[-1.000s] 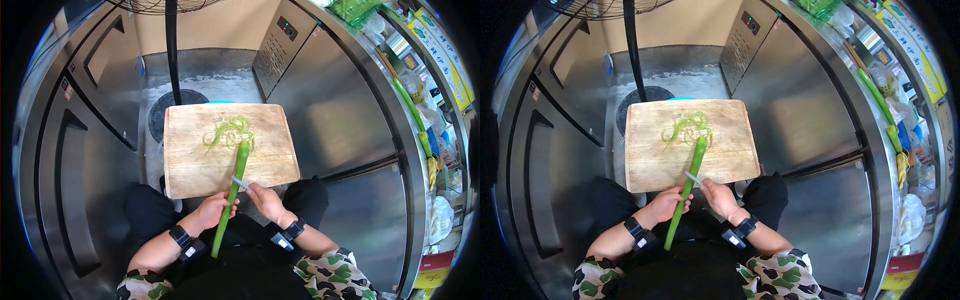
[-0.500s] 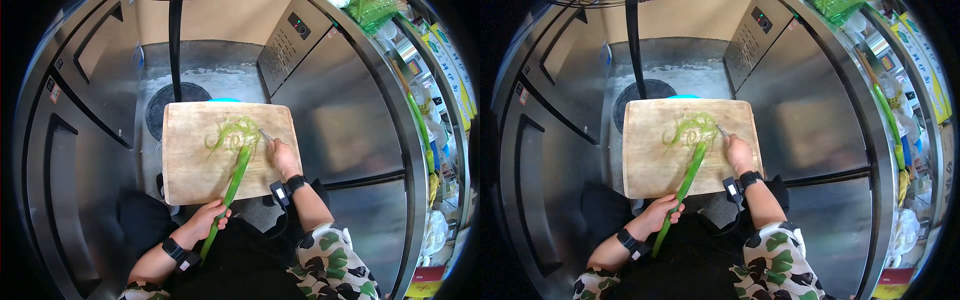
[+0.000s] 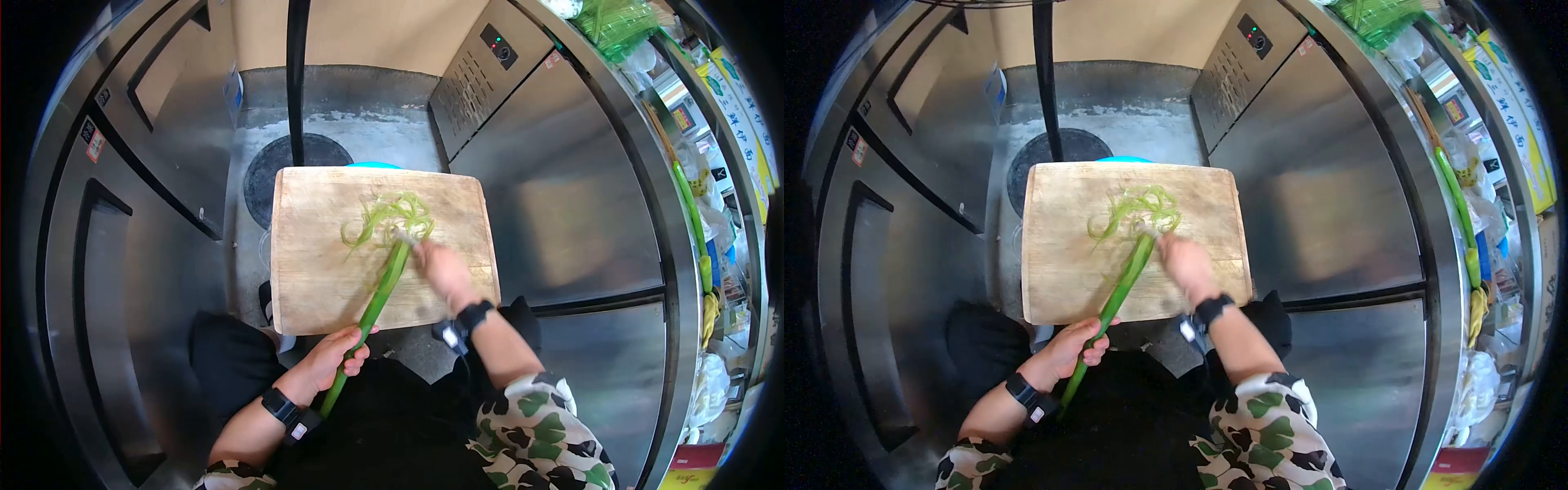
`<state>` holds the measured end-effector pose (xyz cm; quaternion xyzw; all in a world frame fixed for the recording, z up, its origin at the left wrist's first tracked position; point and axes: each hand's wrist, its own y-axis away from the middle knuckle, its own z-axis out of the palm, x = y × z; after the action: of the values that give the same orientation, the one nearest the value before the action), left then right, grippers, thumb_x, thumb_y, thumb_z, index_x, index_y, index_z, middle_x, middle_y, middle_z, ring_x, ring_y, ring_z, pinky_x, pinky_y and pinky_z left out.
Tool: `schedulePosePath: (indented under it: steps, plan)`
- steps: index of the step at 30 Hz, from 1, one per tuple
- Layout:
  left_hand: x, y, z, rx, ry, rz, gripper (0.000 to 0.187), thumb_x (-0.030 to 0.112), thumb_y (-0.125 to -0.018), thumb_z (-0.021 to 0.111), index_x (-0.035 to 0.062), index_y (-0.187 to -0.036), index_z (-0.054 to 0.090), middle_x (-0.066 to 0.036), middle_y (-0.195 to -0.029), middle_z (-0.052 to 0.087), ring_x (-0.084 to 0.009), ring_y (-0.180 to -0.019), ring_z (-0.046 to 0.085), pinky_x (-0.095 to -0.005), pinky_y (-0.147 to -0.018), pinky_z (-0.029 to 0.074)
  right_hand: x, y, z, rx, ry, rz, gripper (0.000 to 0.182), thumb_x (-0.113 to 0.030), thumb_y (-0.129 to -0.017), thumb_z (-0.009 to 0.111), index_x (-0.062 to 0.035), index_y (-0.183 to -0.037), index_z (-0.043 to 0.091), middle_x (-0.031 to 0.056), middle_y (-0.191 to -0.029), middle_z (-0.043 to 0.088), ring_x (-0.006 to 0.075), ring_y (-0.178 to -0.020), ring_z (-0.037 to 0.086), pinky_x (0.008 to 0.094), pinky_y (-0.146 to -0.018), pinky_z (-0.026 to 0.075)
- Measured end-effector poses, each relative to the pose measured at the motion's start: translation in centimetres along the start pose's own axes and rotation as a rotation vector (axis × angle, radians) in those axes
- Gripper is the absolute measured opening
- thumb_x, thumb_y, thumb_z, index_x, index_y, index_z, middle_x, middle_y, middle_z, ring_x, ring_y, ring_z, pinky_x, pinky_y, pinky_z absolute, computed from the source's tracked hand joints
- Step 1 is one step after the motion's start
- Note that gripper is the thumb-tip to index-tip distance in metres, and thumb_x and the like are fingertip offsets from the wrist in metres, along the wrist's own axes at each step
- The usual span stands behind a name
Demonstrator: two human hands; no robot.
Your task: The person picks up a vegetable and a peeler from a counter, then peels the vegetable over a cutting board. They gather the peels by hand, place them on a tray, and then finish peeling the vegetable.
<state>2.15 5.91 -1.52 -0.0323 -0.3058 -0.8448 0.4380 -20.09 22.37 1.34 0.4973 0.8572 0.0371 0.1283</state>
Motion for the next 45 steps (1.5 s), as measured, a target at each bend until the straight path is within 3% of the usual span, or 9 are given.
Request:
schedulePosePath:
  steps: [5, 12, 21, 24, 28, 29, 35, 40, 45]
  plan:
    - [-0.4, 0.6, 0.3, 0.038, -0.076, 0.04, 0.026, 0.026, -0.099, 0.041, 0.0069, -0.116, 0.049, -0.006, -0.081, 0.051, -0.0113, -0.06, 0.044, -0.0241, -0.054, 0.038, 3.7, -0.2, -1.8, 0.199, -0.03, 0.103, 0.032, -0.031, -0.096, 0.043, -0.0028, -0.086, 0.056, 0.025, -0.078, 0.062, 0.0437, -0.078, 0.059, 0.0512, -0.069, 0.047]
    - [-0.9, 0.1, 0.1, 0.04, 0.024, 0.043, 0.026, 0.023, -0.099, 0.043, 0.0027, -0.113, 0.05, -0.004, -0.083, 0.051, -0.0102, -0.065, 0.044, -0.0232, -0.058, 0.039, -3.6, 11.8, -0.8, -0.213, -0.122, -0.378, 0.019, -0.025, -0.093, 0.047, -0.0081, -0.096, 0.054, 0.0176, -0.075, 0.063, 0.0378, -0.069, 0.062, 0.0475, -0.063, 0.049]
    - [-0.4, 0.6, -0.2, 0.02, 0.036, 0.084, 0.03, 0.025, -0.099, 0.042, 0.0009, -0.115, 0.05, -0.004, -0.082, 0.05, -0.0095, -0.062, 0.041, -0.0219, -0.055, 0.036, 3.2, -1.0, -1.5, 0.112, -0.015, 0.087, 0.031, -0.032, -0.097, 0.04, -0.0037, -0.094, 0.055, 0.0237, -0.079, 0.063, 0.0406, -0.073, 0.061, 0.0501, -0.065, 0.047]
    - [-0.8, 0.6, 0.1, 0.029, 0.074, 0.069, 0.031, 0.027, -0.099, 0.042, 0.0029, -0.117, 0.049, -0.004, -0.082, 0.05, -0.0084, -0.06, 0.039, -0.0212, -0.053, 0.035, 0.2, 4.0, -3.6, 0.015, -0.185, 0.031, 0.03, -0.032, -0.096, 0.042, -0.0051, -0.091, 0.056, 0.0236, -0.071, 0.061, 0.0418, -0.073, 0.061, 0.05, -0.066, 0.048]
    - [-0.9, 0.3, 0.2, 0.015, 0.077, 0.062, 0.03, 0.029, -0.1, 0.042, 0.0059, -0.118, 0.047, -0.005, -0.083, 0.05, -0.0073, -0.058, 0.038, -0.0204, -0.052, 0.035, -3.9, 11.2, -0.7, -0.076, -0.179, -0.486, 0.024, -0.029, -0.094, 0.044, -0.0075, -0.098, 0.054, 0.0218, -0.073, 0.061, 0.038, -0.073, 0.062, 0.0484, -0.064, 0.049]
    - [-1.0, 0.5, 0.1, 0.021, 0.071, 0.056, 0.03, 0.029, -0.1, 0.041, 0.0065, -0.118, 0.047, -0.005, -0.083, 0.05, -0.0072, -0.057, 0.037, -0.0203, -0.052, 0.034, -4.2, 10.4, -0.7, -0.305, -0.039, -0.247, 0.022, -0.028, -0.094, 0.045, -0.0087, -0.098, 0.054, 0.0204, -0.078, 0.062, 0.0365, -0.074, 0.062, 0.0476, -0.065, 0.049]
    - [-0.5, 0.9, -0.1, -0.032, 0.131, 0.066, 0.035, 0.029, -0.099, 0.044, 0.0045, -0.123, 0.047, -0.003, -0.082, 0.05, -0.0081, -0.059, 0.039, -0.022, -0.053, 0.035, 3.5, -1.5, 1.8, 0.153, -0.206, 0.102, 0.03, -0.03, -0.096, 0.043, -0.0034, -0.088, 0.056, 0.0232, -0.077, 0.061, 0.0437, -0.074, 0.058, 0.0495, -0.068, 0.047]
    - [-1.2, 0.4, -0.3, -0.005, 0.156, 0.051, 0.037, 0.028, -0.099, 0.044, 0.0026, -0.125, 0.048, -0.004, -0.084, 0.052, -0.0088, -0.063, 0.044, -0.0228, -0.057, 0.038, -0.3, 6.1, -0.7, 0.136, -0.327, -0.153, 0.034, -0.029, -0.097, 0.042, -0.0012, -0.086, 0.056, 0.0254, -0.075, 0.059, 0.0443, -0.074, 0.058, 0.0481, -0.065, 0.045]
    - [-1.5, -0.1, -1.1, -0.006, 0.147, 0.032, 0.037, 0.028, -0.099, 0.043, 0.0025, -0.126, 0.048, -0.003, -0.083, 0.052, -0.0082, -0.062, 0.043, -0.0236, -0.056, 0.038, -3.9, 9.3, -1.0, -0.219, -0.086, -0.207, 0.027, -0.032, -0.096, 0.041, -0.0073, -0.092, 0.052, 0.0203, -0.076, 0.062, 0.0397, -0.072, 0.061, 0.0504, -0.065, 0.048]
